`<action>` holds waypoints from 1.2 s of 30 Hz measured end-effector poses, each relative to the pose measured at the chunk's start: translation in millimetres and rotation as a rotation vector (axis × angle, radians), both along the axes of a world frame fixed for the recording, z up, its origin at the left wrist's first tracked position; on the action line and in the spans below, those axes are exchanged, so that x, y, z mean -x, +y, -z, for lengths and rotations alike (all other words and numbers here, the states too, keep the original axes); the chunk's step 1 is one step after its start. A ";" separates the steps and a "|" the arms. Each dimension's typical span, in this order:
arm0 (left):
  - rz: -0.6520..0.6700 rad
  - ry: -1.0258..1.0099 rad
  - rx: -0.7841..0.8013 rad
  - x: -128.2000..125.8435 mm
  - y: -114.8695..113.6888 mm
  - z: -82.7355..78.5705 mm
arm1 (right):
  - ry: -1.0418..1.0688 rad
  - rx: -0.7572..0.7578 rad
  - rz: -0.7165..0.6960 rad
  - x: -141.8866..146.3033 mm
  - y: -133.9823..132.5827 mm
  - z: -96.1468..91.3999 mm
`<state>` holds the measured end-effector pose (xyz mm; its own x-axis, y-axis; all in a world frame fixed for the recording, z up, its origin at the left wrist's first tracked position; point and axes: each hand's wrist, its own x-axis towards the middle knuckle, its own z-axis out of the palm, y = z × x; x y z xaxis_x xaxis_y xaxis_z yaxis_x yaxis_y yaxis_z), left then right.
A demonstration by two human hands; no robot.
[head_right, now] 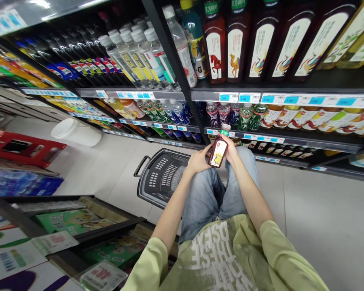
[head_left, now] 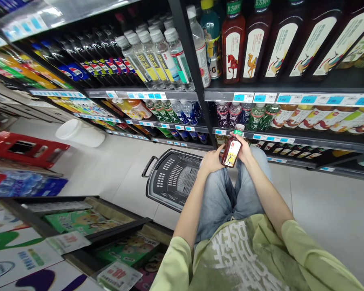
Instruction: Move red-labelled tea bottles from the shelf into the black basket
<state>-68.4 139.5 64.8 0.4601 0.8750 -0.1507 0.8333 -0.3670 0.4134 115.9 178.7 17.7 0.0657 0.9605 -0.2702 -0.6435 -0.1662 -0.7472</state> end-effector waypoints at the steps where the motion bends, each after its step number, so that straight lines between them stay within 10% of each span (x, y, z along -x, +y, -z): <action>1: 0.008 -0.005 0.000 0.2 0.0 0.2 | 0.005 -0.007 0.001 0.5 0.1 -0.3; 11: -0.007 -0.082 0.016 4.7 0.8 2.4 | 0.053 -0.087 -0.144 -0.7 -8.2 -17.9; 36: 0.007 -0.038 -0.056 2.3 -0.5 -0.7 | 0.135 -0.073 0.031 1.5 -4.1 -2.0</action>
<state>-70.7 138.9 65.5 0.4703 0.8784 -0.0844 0.8150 -0.3957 0.4233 114.4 174.6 19.6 0.0634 0.9759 -0.2086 -0.7427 -0.0934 -0.6631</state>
